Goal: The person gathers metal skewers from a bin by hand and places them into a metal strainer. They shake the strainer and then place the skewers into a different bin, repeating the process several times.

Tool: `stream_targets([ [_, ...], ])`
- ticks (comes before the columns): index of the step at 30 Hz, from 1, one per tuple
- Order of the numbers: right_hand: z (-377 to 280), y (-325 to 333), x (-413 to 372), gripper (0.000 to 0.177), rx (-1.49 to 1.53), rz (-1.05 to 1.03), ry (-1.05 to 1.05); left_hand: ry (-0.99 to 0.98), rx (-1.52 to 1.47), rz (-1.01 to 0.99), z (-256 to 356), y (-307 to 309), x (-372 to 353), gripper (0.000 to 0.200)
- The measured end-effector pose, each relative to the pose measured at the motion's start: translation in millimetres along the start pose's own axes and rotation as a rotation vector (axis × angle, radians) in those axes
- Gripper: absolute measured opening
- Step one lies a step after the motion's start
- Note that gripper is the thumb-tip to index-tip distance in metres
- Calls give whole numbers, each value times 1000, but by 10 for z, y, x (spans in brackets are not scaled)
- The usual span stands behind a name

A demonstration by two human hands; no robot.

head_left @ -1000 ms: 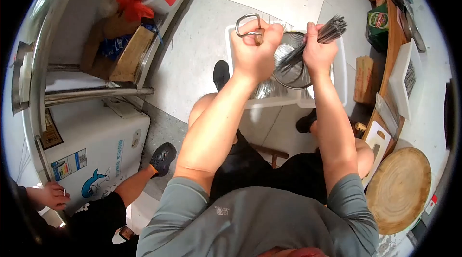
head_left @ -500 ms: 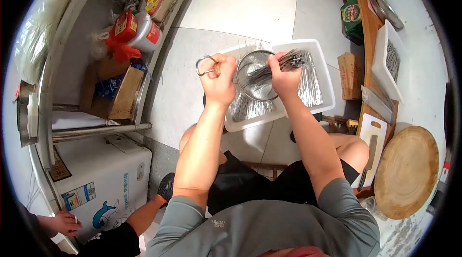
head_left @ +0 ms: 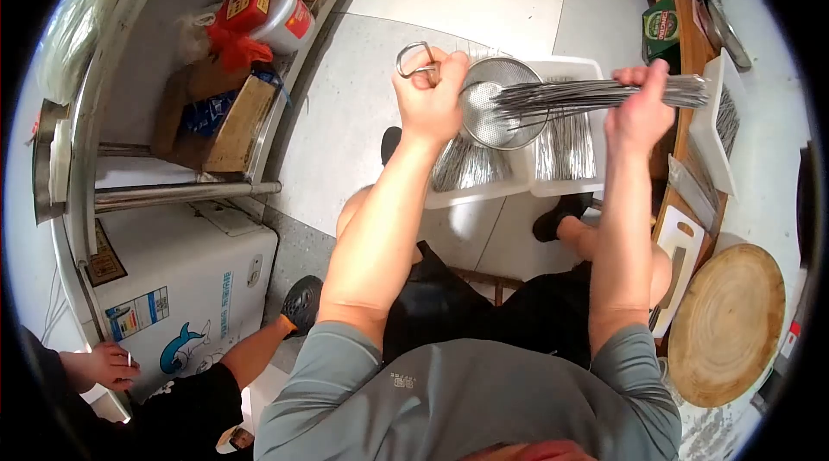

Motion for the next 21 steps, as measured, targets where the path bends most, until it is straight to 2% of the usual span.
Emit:
stream_targets([
  [5,226,794,499,27,254,244,-232,-30,-1,63,87,27,1,31],
  [6,235,982,562,30,195,295,-215,-24,11,66,87,8,1,32],
  [8,479,1475,657,35,288,407,-346,-11,33,70,40,-9,3,32],
  [11,323,1729,515,41,231,526,-426,11,79,97,-8,47,-2,33],
  [12,362,1959,653,46,269,474,-391,18,97,100,-24,21,35,34],
  [14,222,2356,877,44,213,520,-237,-51,134,51,-31,45,71,30],
  [16,-107,2701,1069,43,142,608,-103,75,-30,98,-30,16,17,32],
  [17,-461,2607,1031,41,138,685,-73,17,-29,65,-8,27,46,32],
  [18,-617,2869,1295,41,87,637,3,-38,-25,40,-13,59,82,32],
  [21,-1435,3194,1690,37,11,714,183,4,-74,74,-64,136,102,34],
])
Point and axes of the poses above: each hand's wrist, its own x-axis towards the middle knuckle, its own y-axis out of the back of the hand, z = x × y, the point moved 10 cm from there along x, towards the middle knuckle, and after that the axes turned 12 degrees about y, right-handed, at the moved point
